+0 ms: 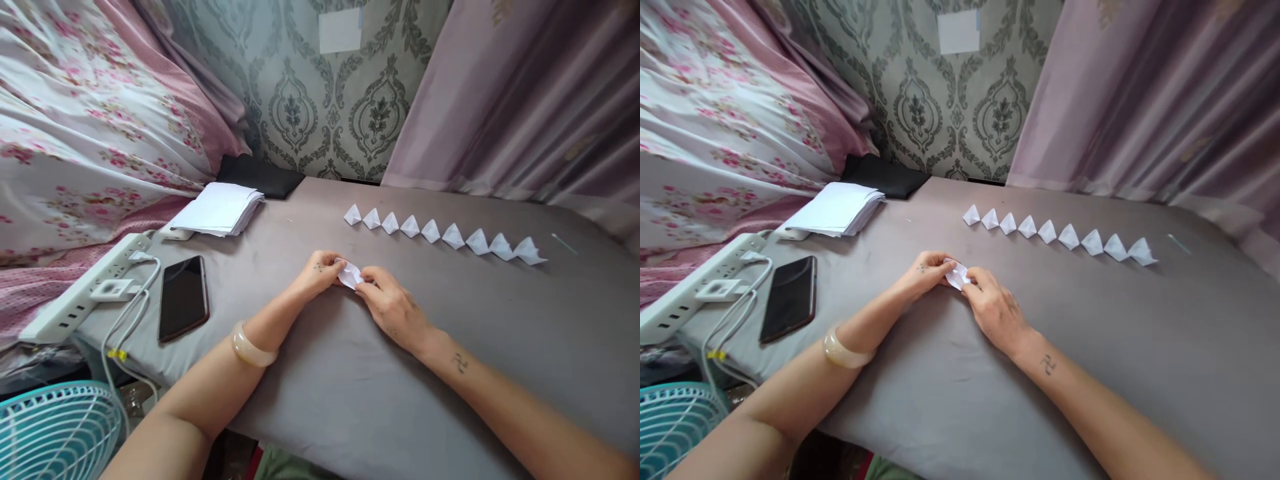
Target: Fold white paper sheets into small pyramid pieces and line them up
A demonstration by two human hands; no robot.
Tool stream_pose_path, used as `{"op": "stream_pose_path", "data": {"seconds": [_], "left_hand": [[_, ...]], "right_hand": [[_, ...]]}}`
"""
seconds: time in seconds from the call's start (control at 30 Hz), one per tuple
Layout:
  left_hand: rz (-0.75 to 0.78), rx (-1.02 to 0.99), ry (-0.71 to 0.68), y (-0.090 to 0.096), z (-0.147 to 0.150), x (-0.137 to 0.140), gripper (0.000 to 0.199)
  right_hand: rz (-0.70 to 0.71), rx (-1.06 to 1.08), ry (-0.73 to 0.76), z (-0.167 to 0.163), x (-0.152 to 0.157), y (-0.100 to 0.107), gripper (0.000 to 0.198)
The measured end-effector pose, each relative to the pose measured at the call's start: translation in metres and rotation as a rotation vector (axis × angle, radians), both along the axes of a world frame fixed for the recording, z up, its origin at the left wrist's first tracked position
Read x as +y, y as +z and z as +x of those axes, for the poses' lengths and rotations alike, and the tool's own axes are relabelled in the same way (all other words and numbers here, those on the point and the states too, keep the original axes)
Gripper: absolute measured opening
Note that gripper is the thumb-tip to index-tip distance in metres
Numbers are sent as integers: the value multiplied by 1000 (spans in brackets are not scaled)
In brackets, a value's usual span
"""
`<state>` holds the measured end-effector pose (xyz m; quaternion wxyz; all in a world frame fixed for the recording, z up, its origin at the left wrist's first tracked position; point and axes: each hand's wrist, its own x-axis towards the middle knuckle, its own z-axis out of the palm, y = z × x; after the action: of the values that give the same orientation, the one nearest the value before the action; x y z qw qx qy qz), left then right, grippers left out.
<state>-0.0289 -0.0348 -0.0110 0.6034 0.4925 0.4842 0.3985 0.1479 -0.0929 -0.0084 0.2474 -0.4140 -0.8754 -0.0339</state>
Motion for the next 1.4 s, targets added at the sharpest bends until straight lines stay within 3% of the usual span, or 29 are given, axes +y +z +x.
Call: {"op": "stream_pose_path", "data": {"seconds": [0.1, 0.27, 0.4, 0.57, 0.77, 0.93, 1.27, 1.4], "left_hand": [[41, 49, 19, 1, -13, 10, 16], [39, 89, 169, 2, -28, 29, 14], [6, -60, 313, 3, -38, 42, 20], [-46, -149, 481, 3, -45, 51, 30], [-68, -67, 477, 5, -41, 50, 12], [-59, -42, 465, 6, -38, 49, 9], [-39, 2, 422, 2, -39, 53, 8], [-36, 8, 407, 1, -40, 53, 9]], "right_hand": [[-19, -42, -82, -9, 12, 7, 20], [-100, -140, -99, -32, 33, 14, 27], [-158, -135, -166, -52, 55, 19, 28], [-260, -80, -376, -71, 97, 22, 32], [-317, -61, -504, -90, 144, 13, 37], [-342, -48, -596, -103, 164, 9, 40], [-398, -40, -595, -115, 176, 9, 40], [-390, -43, -588, -120, 162, 19, 37]]}}
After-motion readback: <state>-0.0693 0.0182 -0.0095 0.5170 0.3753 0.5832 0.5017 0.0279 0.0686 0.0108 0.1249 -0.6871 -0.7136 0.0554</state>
